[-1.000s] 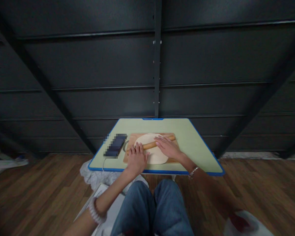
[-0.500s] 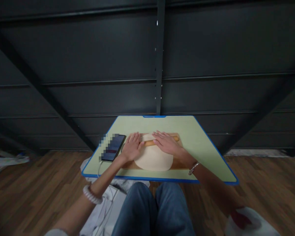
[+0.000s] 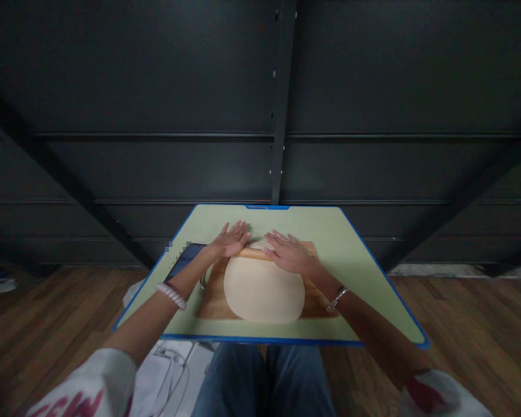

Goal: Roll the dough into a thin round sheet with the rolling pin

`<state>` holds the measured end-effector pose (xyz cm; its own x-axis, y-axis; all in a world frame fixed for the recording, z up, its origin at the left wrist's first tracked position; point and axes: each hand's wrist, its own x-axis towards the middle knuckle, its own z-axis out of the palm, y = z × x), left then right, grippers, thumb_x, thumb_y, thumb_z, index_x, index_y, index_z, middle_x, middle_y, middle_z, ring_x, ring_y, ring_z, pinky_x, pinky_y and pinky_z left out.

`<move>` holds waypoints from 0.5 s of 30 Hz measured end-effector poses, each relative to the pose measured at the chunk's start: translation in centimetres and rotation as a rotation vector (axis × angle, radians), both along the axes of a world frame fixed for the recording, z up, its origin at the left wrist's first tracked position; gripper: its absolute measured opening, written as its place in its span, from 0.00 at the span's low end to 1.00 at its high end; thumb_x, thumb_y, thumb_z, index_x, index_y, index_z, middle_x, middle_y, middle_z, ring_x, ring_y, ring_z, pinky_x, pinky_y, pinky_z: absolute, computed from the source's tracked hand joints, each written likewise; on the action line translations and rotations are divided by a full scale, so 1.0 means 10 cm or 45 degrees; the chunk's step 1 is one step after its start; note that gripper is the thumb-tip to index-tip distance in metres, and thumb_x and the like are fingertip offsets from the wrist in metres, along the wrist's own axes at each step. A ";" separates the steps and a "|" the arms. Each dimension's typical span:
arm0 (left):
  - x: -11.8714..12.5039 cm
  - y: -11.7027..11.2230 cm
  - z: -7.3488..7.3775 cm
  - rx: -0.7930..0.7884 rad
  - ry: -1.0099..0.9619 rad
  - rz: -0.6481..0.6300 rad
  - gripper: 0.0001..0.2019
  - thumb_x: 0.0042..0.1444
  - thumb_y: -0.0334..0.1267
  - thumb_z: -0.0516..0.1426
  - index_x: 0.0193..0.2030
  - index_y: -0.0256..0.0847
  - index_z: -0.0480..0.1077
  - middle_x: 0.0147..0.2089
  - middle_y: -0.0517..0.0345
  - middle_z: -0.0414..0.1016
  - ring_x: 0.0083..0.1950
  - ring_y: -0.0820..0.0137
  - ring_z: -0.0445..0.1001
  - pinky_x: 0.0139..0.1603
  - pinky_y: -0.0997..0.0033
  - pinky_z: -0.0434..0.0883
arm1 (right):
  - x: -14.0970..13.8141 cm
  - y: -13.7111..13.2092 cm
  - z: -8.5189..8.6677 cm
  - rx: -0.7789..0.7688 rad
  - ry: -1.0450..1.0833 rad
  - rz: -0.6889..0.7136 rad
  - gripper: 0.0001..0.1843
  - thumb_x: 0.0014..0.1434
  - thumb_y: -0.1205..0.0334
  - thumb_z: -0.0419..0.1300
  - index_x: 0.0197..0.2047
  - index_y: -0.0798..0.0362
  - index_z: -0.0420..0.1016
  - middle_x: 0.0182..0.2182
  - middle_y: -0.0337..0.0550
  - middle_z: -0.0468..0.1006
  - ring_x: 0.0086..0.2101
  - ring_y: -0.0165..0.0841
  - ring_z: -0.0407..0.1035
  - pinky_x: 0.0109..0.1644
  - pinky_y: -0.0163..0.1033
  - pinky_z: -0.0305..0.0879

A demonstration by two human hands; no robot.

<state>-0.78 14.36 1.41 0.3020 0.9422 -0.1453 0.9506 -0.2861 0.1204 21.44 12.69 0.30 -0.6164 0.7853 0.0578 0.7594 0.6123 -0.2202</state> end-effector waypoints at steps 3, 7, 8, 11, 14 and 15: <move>0.01 0.16 0.00 -0.046 -0.016 0.007 0.31 0.64 0.49 0.28 0.69 0.35 0.42 0.71 0.53 0.37 0.71 0.67 0.33 0.68 0.50 0.35 | -0.03 0.05 -0.01 0.001 -0.013 -0.053 0.38 0.64 0.39 0.32 0.67 0.54 0.51 0.65 0.50 0.52 0.65 0.39 0.42 0.66 0.54 0.40; 0.03 0.26 -0.02 0.091 -0.001 0.000 0.30 0.64 0.47 0.29 0.69 0.33 0.41 0.72 0.53 0.37 0.71 0.68 0.32 0.68 0.50 0.34 | -0.05 0.07 -0.04 -0.008 -0.013 -0.143 0.39 0.63 0.38 0.32 0.67 0.54 0.51 0.65 0.49 0.52 0.65 0.40 0.42 0.65 0.55 0.39; 0.03 0.26 -0.02 0.130 0.009 -0.010 0.30 0.64 0.46 0.29 0.69 0.33 0.41 0.72 0.53 0.37 0.71 0.68 0.32 0.68 0.50 0.34 | -0.05 0.07 -0.05 0.000 -0.012 -0.180 0.39 0.63 0.37 0.31 0.67 0.54 0.51 0.65 0.50 0.52 0.65 0.41 0.42 0.65 0.56 0.38; 0.02 0.24 -0.03 0.168 0.041 -0.044 0.30 0.64 0.47 0.30 0.69 0.36 0.40 0.72 0.55 0.36 0.71 0.67 0.30 0.68 0.48 0.33 | -0.07 0.05 -0.06 0.047 -0.008 -0.297 0.39 0.63 0.37 0.31 0.66 0.54 0.52 0.65 0.51 0.53 0.65 0.42 0.41 0.65 0.58 0.36; 0.02 0.16 -0.04 0.159 0.061 -0.043 0.29 0.64 0.46 0.31 0.70 0.37 0.40 0.72 0.56 0.35 0.71 0.67 0.30 0.67 0.47 0.33 | -0.09 0.01 -0.05 0.066 -0.013 -0.356 0.39 0.63 0.38 0.30 0.65 0.54 0.54 0.65 0.51 0.54 0.65 0.41 0.41 0.65 0.57 0.36; 0.01 0.11 -0.04 0.163 0.064 -0.029 0.29 0.64 0.45 0.31 0.70 0.37 0.40 0.72 0.56 0.35 0.71 0.67 0.30 0.67 0.47 0.33 | -0.10 -0.01 -0.04 0.068 -0.018 -0.361 0.39 0.63 0.39 0.30 0.65 0.55 0.54 0.65 0.51 0.54 0.65 0.40 0.41 0.65 0.57 0.35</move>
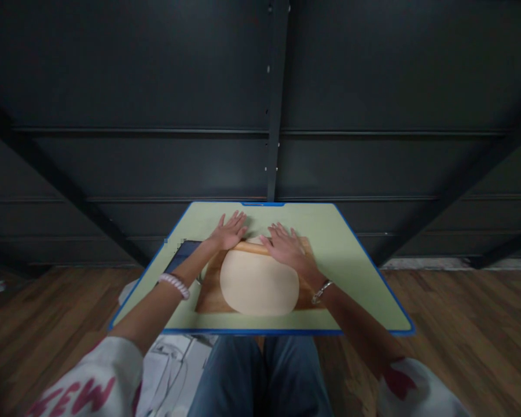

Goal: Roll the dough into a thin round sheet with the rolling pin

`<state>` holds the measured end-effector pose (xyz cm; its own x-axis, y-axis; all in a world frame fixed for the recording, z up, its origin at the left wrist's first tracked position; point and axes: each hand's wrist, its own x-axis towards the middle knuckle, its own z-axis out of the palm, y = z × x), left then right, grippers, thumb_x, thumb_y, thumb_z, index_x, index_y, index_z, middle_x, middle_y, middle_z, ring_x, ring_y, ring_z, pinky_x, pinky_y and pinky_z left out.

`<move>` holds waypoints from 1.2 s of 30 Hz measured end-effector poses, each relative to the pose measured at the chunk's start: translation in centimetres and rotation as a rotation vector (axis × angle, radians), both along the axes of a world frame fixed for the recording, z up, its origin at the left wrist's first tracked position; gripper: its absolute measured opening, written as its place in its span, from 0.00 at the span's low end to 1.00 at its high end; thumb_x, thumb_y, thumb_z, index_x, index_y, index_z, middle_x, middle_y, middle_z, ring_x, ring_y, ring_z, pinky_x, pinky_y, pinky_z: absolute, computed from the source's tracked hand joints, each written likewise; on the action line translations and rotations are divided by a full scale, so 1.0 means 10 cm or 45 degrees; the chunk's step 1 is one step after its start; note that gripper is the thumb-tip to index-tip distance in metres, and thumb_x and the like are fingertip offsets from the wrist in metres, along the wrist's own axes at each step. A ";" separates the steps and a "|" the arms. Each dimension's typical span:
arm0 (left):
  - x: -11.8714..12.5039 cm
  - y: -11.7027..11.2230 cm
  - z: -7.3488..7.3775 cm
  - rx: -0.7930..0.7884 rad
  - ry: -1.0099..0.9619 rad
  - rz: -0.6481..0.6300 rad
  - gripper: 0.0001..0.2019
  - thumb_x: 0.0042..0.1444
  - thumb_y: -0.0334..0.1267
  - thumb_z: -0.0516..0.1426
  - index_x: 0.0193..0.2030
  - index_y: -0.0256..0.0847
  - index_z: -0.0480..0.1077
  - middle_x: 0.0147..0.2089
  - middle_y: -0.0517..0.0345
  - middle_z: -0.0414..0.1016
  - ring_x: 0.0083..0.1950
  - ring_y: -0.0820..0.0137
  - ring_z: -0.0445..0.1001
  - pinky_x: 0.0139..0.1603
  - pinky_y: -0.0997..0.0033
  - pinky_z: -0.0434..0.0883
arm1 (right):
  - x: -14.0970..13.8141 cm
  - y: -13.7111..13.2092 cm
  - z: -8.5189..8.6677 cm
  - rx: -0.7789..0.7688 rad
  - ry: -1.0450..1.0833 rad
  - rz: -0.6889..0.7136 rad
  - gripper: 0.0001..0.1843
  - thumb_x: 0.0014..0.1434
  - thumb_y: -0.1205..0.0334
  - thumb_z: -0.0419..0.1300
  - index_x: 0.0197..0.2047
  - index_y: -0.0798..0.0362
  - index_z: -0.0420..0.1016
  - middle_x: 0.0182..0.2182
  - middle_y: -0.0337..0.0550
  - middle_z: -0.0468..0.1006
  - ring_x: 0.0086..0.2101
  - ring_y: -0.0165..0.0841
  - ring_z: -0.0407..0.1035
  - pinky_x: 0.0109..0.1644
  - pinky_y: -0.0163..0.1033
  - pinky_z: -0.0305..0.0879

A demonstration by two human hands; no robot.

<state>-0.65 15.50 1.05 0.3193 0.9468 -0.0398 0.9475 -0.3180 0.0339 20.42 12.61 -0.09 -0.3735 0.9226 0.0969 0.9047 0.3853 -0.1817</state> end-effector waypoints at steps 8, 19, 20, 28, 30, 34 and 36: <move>-0.03 -0.52 0.02 0.052 0.042 0.013 0.29 0.64 0.45 0.32 0.68 0.34 0.47 0.70 0.48 0.44 0.71 0.63 0.36 0.67 0.46 0.35 | -0.02 -0.24 0.07 0.040 -0.058 0.097 0.34 0.65 0.45 0.31 0.64 0.55 0.57 0.64 0.48 0.55 0.64 0.38 0.43 0.67 0.52 0.34; 0.03 -1.43 0.00 0.220 -0.005 -0.069 0.34 0.62 0.53 0.38 0.64 0.24 0.51 0.65 0.35 0.56 0.67 0.58 0.53 0.65 0.59 0.49 | 0.14 -0.34 -0.01 0.087 0.031 0.452 0.28 0.67 0.50 0.34 0.64 0.45 0.57 0.63 0.39 0.58 0.63 0.36 0.48 0.66 0.51 0.40; 0.05 -1.51 0.00 0.237 -0.009 -0.066 0.36 0.61 0.56 0.39 0.64 0.24 0.51 0.64 0.34 0.57 0.67 0.56 0.53 0.65 0.57 0.49 | 0.15 -0.37 0.01 0.074 0.031 0.465 0.28 0.67 0.50 0.34 0.64 0.45 0.57 0.63 0.39 0.59 0.62 0.36 0.50 0.66 0.51 0.40; 0.32 -2.05 0.03 0.333 0.010 0.011 0.49 0.52 0.67 0.45 0.66 0.22 0.47 0.65 0.30 0.53 0.62 0.47 0.56 0.61 0.51 0.53 | 0.23 -0.62 0.14 -0.014 0.083 0.524 0.28 0.67 0.48 0.35 0.61 0.48 0.63 0.60 0.42 0.65 0.61 0.36 0.54 0.65 0.51 0.42; 0.42 -2.16 0.01 0.358 0.013 0.071 0.49 0.52 0.66 0.46 0.67 0.23 0.47 0.66 0.30 0.52 0.62 0.45 0.56 0.61 0.49 0.53 | 0.26 -0.67 0.15 -0.024 0.099 0.550 0.28 0.67 0.49 0.35 0.61 0.48 0.64 0.60 0.42 0.65 0.61 0.36 0.53 0.65 0.52 0.41; 0.67 -2.36 -0.04 0.392 0.030 0.236 0.43 0.56 0.59 0.48 0.66 0.21 0.48 0.66 0.30 0.51 0.64 0.43 0.54 0.62 0.47 0.51 | 0.34 -0.76 0.19 -0.060 0.142 0.566 0.26 0.67 0.50 0.37 0.60 0.47 0.64 0.60 0.42 0.64 0.62 0.36 0.51 0.66 0.52 0.37; 0.79 -2.42 -0.03 0.390 0.046 0.288 0.41 0.56 0.56 0.49 0.66 0.22 0.51 0.66 0.31 0.52 0.64 0.42 0.52 0.62 0.46 0.50 | 0.39 -0.81 0.22 -0.098 0.168 0.576 0.25 0.67 0.50 0.39 0.61 0.47 0.63 0.61 0.41 0.63 0.62 0.35 0.51 0.66 0.51 0.37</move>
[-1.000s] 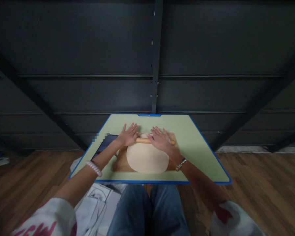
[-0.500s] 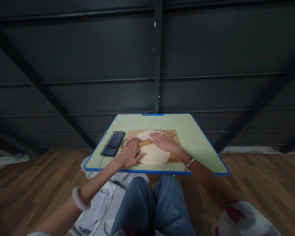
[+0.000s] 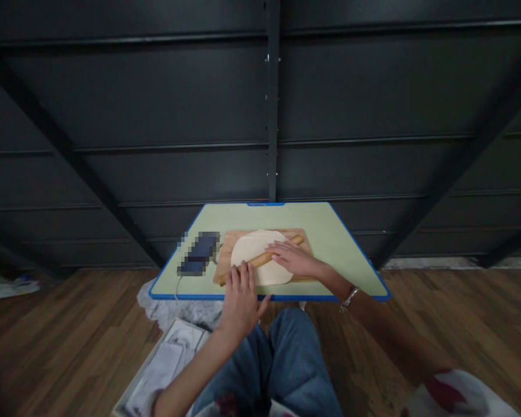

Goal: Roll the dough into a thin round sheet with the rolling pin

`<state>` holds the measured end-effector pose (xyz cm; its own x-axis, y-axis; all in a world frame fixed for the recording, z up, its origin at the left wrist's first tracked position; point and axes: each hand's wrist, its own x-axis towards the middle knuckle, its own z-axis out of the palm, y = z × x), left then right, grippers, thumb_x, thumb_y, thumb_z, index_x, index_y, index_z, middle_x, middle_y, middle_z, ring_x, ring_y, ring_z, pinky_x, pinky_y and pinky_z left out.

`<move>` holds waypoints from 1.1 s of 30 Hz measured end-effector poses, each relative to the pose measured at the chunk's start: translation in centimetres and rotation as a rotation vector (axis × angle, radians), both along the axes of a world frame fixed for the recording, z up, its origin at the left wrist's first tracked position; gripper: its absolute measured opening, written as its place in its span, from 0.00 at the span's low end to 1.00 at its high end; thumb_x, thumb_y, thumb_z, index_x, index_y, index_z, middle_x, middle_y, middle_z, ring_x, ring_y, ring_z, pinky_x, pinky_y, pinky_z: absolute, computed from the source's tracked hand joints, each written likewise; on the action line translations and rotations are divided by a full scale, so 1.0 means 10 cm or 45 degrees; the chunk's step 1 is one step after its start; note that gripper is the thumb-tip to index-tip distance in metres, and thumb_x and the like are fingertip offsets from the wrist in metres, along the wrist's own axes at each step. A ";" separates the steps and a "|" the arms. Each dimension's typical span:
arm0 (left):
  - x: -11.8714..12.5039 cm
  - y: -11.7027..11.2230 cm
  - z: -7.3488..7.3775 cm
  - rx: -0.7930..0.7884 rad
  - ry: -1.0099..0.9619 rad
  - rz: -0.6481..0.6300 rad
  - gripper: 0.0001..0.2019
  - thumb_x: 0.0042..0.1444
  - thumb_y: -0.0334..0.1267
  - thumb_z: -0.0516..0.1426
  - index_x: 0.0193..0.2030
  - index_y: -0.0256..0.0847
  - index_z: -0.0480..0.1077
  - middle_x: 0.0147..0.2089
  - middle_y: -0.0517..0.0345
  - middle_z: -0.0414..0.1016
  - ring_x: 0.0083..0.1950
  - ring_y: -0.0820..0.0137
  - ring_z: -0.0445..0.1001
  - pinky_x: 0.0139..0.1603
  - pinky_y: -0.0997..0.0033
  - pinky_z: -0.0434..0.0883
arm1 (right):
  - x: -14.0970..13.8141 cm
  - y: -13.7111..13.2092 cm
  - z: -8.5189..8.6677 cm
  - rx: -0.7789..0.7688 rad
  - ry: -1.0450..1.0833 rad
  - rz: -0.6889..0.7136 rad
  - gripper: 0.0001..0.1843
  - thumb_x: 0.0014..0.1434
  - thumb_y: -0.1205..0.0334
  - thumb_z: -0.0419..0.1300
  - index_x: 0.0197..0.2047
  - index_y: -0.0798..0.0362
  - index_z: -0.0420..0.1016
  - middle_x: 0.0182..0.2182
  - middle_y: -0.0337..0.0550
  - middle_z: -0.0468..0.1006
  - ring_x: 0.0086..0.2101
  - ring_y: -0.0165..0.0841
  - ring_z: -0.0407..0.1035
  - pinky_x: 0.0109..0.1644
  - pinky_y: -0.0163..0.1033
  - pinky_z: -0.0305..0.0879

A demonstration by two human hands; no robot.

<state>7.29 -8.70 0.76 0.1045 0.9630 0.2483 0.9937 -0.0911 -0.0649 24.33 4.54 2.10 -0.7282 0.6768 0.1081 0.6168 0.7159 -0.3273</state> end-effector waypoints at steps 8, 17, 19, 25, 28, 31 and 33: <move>0.04 0.33 0.04 0.050 -0.100 0.074 0.36 0.61 0.54 0.43 0.65 0.23 0.53 0.65 0.33 0.56 0.66 0.46 0.52 0.64 0.46 0.50 | 0.08 -0.04 0.11 -0.110 0.060 0.068 0.24 0.67 0.52 0.41 0.61 0.47 0.64 0.61 0.41 0.63 0.62 0.35 0.50 0.66 0.49 0.41; 0.00 0.42 -0.13 0.118 -0.109 0.033 0.39 0.60 0.57 0.44 0.64 0.20 0.53 0.65 0.29 0.53 0.68 0.48 0.47 0.66 0.48 0.47 | 0.09 0.04 -0.02 -0.085 0.039 0.107 0.27 0.67 0.50 0.39 0.64 0.53 0.59 0.63 0.45 0.57 0.64 0.36 0.46 0.67 0.49 0.35; -0.04 0.47 -0.12 0.118 -0.119 -0.009 0.39 0.60 0.58 0.43 0.65 0.22 0.52 0.67 0.31 0.50 0.69 0.48 0.45 0.65 0.46 0.47 | 0.06 0.07 -0.05 -0.036 0.019 0.107 0.27 0.68 0.50 0.39 0.65 0.52 0.56 0.64 0.44 0.55 0.64 0.35 0.44 0.68 0.49 0.35; -0.33 0.76 -0.03 0.040 -0.137 -0.123 0.43 0.58 0.63 0.37 0.66 0.25 0.50 0.68 0.36 0.49 0.70 0.55 0.43 0.67 0.50 0.40 | -0.17 0.29 -0.17 0.189 -0.055 0.068 0.28 0.67 0.50 0.41 0.66 0.50 0.52 0.65 0.44 0.53 0.64 0.35 0.42 0.67 0.49 0.38; -0.44 0.94 0.00 -0.005 -0.140 -0.134 0.44 0.57 0.65 0.35 0.67 0.26 0.50 0.68 0.39 0.49 0.70 0.58 0.43 0.68 0.53 0.36 | -0.30 0.42 -0.21 0.268 -0.072 0.003 0.27 0.67 0.52 0.40 0.65 0.52 0.55 0.64 0.45 0.56 0.64 0.35 0.45 0.66 0.48 0.43; -0.51 1.12 0.01 -0.032 -0.144 -0.116 0.45 0.57 0.65 0.33 0.67 0.26 0.49 0.69 0.40 0.46 0.71 0.58 0.41 0.68 0.53 0.35 | -0.41 0.52 -0.23 0.333 -0.091 -0.032 0.26 0.67 0.54 0.39 0.65 0.52 0.56 0.64 0.46 0.57 0.63 0.36 0.46 0.65 0.48 0.45; -0.56 1.25 0.01 -0.076 -0.161 -0.071 0.45 0.57 0.65 0.32 0.67 0.25 0.48 0.69 0.39 0.44 0.71 0.57 0.41 0.68 0.51 0.37 | -0.48 0.57 -0.23 0.381 -0.112 -0.073 0.26 0.67 0.57 0.38 0.64 0.53 0.57 0.63 0.47 0.58 0.63 0.36 0.47 0.65 0.49 0.44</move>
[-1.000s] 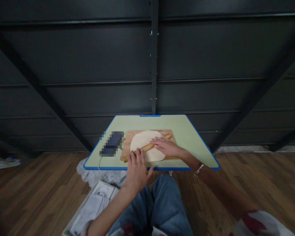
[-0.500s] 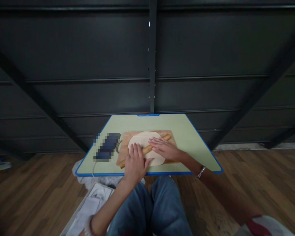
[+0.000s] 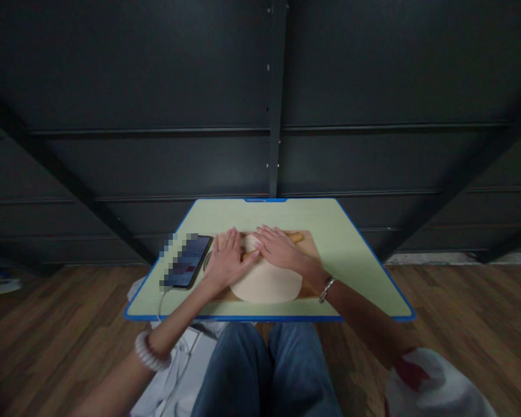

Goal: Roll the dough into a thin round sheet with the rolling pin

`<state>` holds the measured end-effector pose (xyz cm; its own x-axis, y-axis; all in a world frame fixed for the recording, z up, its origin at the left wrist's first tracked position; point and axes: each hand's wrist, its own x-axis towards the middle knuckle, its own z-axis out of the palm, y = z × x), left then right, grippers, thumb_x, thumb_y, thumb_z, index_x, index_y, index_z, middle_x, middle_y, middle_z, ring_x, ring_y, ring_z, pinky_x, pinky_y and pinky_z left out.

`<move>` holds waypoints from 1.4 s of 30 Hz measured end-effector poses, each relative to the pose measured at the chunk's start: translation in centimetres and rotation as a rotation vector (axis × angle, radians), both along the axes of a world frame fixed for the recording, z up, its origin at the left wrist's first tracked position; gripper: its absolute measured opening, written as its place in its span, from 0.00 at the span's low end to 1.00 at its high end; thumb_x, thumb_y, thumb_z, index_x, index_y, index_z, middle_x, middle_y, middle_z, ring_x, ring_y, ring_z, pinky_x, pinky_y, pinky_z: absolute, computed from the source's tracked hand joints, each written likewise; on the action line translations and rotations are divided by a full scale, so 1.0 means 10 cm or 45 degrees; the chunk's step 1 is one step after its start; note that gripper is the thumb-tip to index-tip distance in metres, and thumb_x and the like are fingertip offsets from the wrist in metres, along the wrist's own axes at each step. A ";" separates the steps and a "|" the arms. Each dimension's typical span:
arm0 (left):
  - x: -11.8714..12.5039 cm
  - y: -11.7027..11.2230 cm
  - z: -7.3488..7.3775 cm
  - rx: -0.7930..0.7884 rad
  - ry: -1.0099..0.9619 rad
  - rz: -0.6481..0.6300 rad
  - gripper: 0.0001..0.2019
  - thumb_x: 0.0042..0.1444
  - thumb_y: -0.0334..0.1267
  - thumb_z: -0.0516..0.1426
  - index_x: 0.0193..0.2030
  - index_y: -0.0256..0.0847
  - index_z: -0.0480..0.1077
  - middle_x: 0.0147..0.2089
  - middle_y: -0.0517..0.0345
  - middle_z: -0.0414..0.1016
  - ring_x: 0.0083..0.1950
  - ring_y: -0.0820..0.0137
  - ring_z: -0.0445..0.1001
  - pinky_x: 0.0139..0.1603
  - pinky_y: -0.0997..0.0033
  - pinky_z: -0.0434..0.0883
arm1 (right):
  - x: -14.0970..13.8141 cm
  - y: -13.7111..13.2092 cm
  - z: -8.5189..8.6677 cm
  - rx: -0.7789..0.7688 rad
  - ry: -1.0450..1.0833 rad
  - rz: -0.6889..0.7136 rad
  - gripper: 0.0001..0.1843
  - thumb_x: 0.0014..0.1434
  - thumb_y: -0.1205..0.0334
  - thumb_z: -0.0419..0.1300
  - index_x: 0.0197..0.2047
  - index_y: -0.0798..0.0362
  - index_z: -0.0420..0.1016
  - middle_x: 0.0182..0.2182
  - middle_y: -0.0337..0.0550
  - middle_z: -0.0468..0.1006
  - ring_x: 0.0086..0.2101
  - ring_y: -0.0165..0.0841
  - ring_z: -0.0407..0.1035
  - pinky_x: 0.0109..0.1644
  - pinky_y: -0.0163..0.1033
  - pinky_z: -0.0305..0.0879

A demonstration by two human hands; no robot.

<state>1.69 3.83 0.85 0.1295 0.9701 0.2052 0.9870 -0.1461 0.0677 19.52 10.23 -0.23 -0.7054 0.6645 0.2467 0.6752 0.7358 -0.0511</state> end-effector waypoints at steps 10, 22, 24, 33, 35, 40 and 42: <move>-0.24 0.48 0.07 0.188 0.034 0.078 0.35 0.62 0.56 0.37 0.62 0.25 0.58 0.66 0.35 0.54 0.69 0.57 0.49 0.67 0.48 0.44 | -0.44 0.48 0.10 -0.283 -0.003 -0.220 0.28 0.67 0.52 0.34 0.64 0.52 0.58 0.63 0.43 0.59 0.63 0.37 0.48 0.65 0.52 0.43; -0.33 0.68 0.11 0.283 -0.025 -0.255 0.19 0.61 0.41 0.47 0.54 0.32 0.66 0.53 0.44 0.72 0.58 0.63 0.66 0.58 0.64 0.62 | -0.79 1.02 0.11 -0.267 -0.100 -0.043 0.20 0.68 0.61 0.40 0.54 0.55 0.67 0.55 0.50 0.70 0.55 0.35 0.63 0.57 0.39 0.57; -0.37 0.73 0.11 0.234 -0.063 -0.218 0.18 0.61 0.41 0.47 0.53 0.34 0.67 0.53 0.46 0.72 0.56 0.65 0.68 0.57 0.65 0.63 | -0.83 1.08 0.09 -0.206 -0.108 0.003 0.20 0.69 0.62 0.40 0.54 0.56 0.68 0.54 0.51 0.71 0.54 0.35 0.63 0.56 0.39 0.57; -0.40 0.76 0.13 0.077 -0.069 -0.061 0.15 0.60 0.37 0.45 0.45 0.35 0.70 0.49 0.46 0.73 0.53 0.64 0.69 0.57 0.65 0.62 | -0.83 1.06 0.08 -0.206 0.005 -0.267 0.28 0.69 0.53 0.32 0.51 0.55 0.69 0.51 0.51 0.74 0.51 0.38 0.67 0.53 0.42 0.60; -0.35 0.69 0.09 0.063 -0.059 0.022 0.19 0.61 0.39 0.44 0.50 0.31 0.68 0.56 0.42 0.69 0.60 0.61 0.63 0.61 0.60 0.58 | -0.78 1.00 0.09 -0.255 -0.003 -0.305 0.28 0.68 0.52 0.33 0.53 0.55 0.68 0.53 0.50 0.72 0.51 0.39 0.67 0.53 0.44 0.60; -0.11 0.43 -0.03 -0.106 -0.049 0.207 0.32 0.63 0.47 0.39 0.63 0.18 0.54 0.66 0.32 0.52 0.69 0.51 0.47 0.65 0.49 0.50 | -0.55 0.73 0.08 -0.189 0.046 -0.339 0.26 0.68 0.54 0.36 0.57 0.55 0.66 0.58 0.47 0.67 0.58 0.37 0.58 0.61 0.46 0.53; 0.03 0.29 -0.04 -0.086 -0.009 0.175 0.33 0.63 0.47 0.38 0.64 0.18 0.52 0.67 0.32 0.50 0.69 0.51 0.45 0.66 0.50 0.46 | -0.42 0.58 0.05 -0.113 0.068 -0.357 0.27 0.67 0.56 0.36 0.60 0.59 0.63 0.60 0.49 0.64 0.61 0.37 0.54 0.64 0.46 0.48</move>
